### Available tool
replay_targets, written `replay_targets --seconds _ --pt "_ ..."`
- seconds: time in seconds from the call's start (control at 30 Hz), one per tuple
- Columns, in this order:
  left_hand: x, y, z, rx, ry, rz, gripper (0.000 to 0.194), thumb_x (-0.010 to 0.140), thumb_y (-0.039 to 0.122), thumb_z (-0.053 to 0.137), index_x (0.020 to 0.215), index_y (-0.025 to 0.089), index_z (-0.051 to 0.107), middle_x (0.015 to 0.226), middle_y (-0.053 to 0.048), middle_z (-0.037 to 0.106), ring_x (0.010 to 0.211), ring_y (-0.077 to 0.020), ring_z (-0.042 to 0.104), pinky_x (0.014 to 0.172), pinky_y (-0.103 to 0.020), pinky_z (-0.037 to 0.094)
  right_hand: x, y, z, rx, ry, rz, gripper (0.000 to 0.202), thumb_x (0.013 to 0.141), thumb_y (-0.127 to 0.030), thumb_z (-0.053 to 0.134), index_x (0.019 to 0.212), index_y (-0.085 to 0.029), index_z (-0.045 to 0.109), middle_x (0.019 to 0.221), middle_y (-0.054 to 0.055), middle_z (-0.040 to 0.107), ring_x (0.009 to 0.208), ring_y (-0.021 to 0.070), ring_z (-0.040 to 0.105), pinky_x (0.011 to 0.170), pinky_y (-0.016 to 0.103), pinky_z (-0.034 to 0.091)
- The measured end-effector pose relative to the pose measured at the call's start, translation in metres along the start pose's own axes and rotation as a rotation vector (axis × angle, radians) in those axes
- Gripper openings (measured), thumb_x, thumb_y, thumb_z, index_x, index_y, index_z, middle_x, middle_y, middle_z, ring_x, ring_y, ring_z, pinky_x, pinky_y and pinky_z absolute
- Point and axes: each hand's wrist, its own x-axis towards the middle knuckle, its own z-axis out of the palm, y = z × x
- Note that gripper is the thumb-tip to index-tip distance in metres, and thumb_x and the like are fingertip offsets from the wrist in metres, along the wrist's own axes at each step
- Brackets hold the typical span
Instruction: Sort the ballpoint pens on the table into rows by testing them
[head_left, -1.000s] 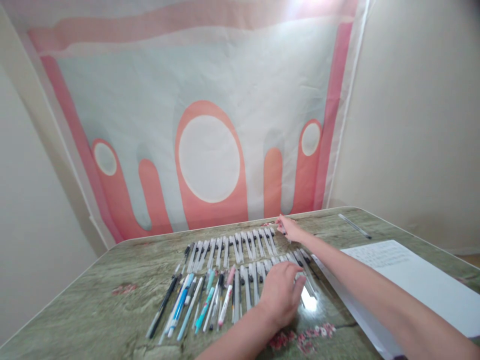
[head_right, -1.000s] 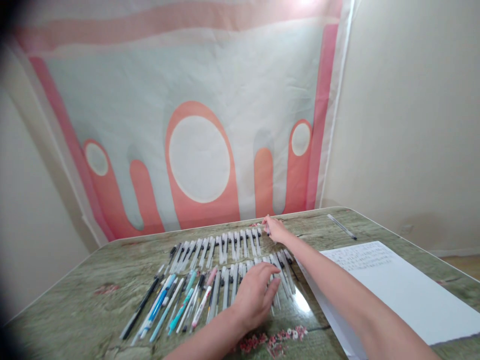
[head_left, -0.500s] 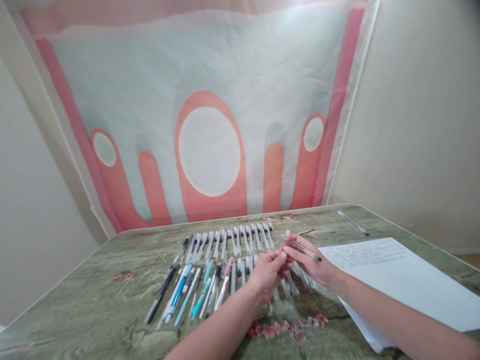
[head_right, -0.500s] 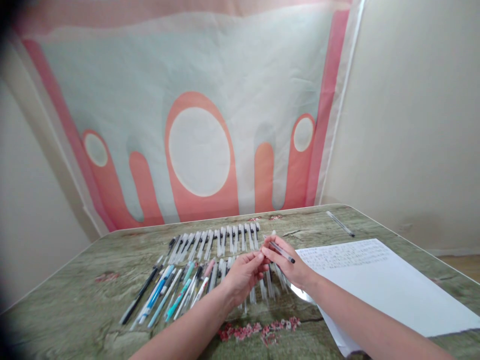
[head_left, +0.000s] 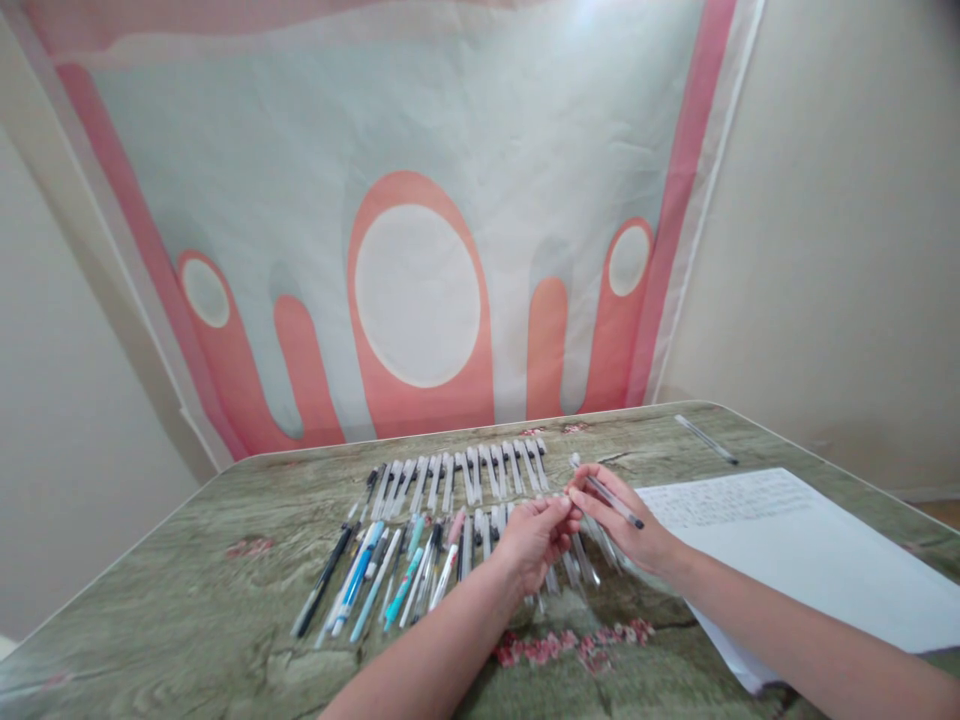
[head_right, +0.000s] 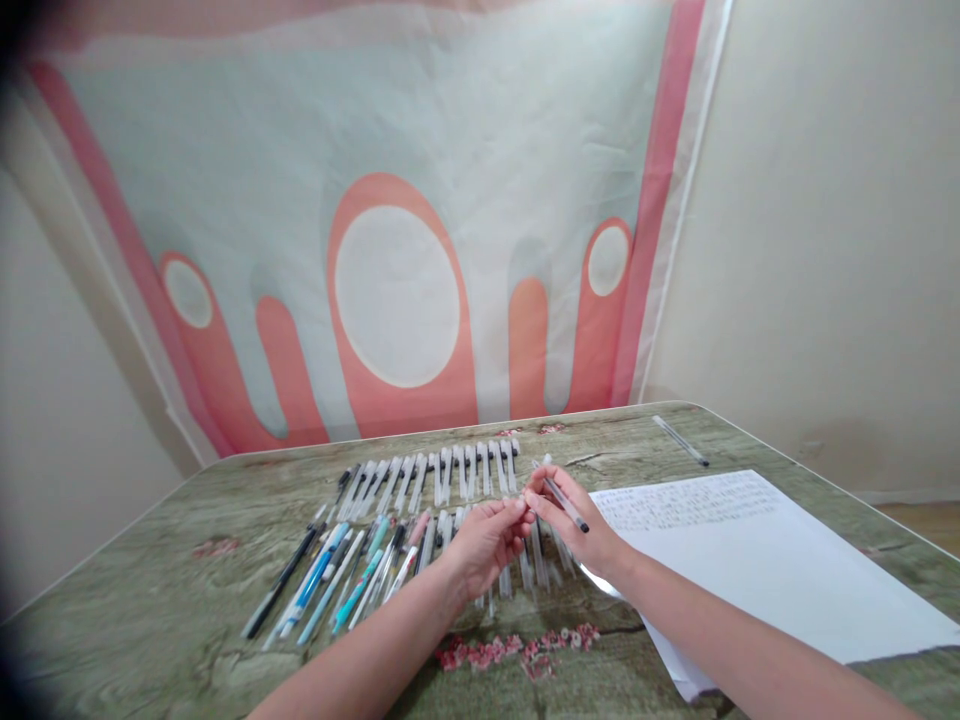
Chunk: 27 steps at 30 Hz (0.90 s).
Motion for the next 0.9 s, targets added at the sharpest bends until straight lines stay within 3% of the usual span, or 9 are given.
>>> replay_targets --seconds 0.3,0.9 --pt "0.0035 -0.0023 -0.0018 -0.094 -0.018 -0.052 0.019 0.065 0.026 0.066 0.073 0.009 0.061 0.066 -0.003 0.059 0.052 -0.004 0.05 0.046 -0.013 0.037 -0.0027 -0.0047 0.0018 -0.083 0.007 -0.065 0.018 0.077 -0.035 0.053 0.087 -0.023 0.046 0.081 0.001 0.052 0.075 0.0139 0.051 0.072 0.028 0.041" --pt "0.006 -0.0068 -0.0054 -0.061 -0.021 -0.02 0.023 0.065 0.03 0.066 0.074 0.01 0.062 0.069 -0.003 0.06 0.054 -0.004 0.051 0.047 -0.013 0.039 -0.003 -0.0054 0.0018 -0.133 0.026 -0.087 0.018 0.077 -0.033 0.054 0.089 -0.023 0.044 0.083 0.001 0.052 0.077 0.0151 0.051 0.072 0.03 0.042"
